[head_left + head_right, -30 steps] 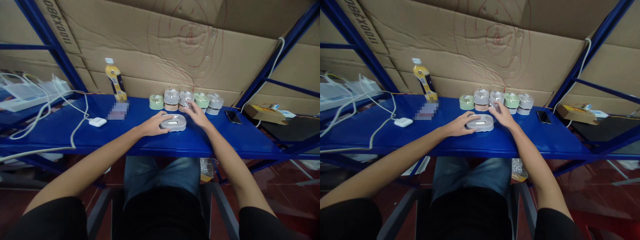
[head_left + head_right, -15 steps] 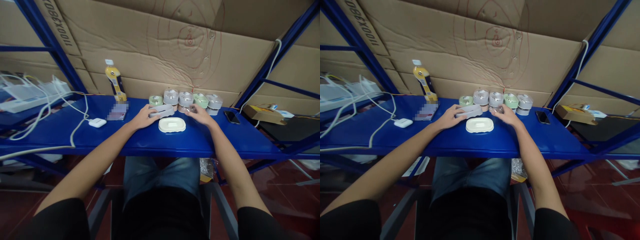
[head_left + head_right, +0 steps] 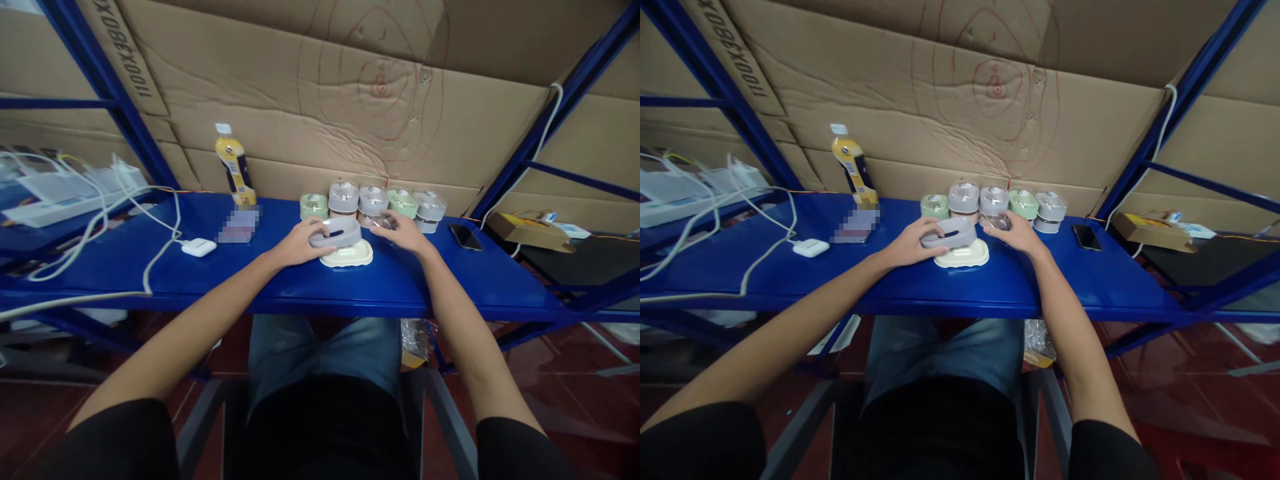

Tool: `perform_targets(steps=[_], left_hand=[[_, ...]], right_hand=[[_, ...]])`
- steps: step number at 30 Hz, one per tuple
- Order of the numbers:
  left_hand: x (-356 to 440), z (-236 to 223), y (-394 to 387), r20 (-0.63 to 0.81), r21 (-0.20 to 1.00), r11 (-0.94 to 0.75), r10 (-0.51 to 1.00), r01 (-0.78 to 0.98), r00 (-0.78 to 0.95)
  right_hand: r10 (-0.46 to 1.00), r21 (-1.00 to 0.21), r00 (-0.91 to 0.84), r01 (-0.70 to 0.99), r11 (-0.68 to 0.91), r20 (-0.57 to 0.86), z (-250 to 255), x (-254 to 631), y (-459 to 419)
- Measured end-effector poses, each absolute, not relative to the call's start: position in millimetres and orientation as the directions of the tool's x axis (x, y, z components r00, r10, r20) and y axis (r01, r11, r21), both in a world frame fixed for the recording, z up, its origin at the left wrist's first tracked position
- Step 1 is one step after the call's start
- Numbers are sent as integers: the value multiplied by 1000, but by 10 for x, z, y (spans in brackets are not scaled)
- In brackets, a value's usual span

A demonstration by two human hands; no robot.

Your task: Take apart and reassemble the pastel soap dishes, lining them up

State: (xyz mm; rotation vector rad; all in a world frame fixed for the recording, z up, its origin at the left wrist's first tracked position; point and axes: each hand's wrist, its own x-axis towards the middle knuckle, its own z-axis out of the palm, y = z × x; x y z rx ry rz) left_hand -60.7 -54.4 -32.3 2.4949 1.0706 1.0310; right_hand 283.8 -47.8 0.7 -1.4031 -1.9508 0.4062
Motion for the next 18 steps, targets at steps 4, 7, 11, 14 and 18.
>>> perform_targets(steps=[4,7,11,14,18], left_hand=[[-378,-356,-648,499,521,-699,715,490,491],[-263,-393,-644,526,575,-718,691,392,496],[-210,-432,-614,545,611,-714,692,341,473],[-202,-440,-610,524,631,-688,719,359,456],[-192,-396,-632,531,627,-705,697,330,482]], right_hand=[[773,-548,-411,546,633,484,44,2706,-537],[669,-469,-565,478,743,483,44,2530,-554],[603,-422,-652,437,794,460,6,2340,-532],[605,-419,-663,443,792,442,-16,2298,-518],[604,-395,-671,461,795,431,5,2305,-538]])
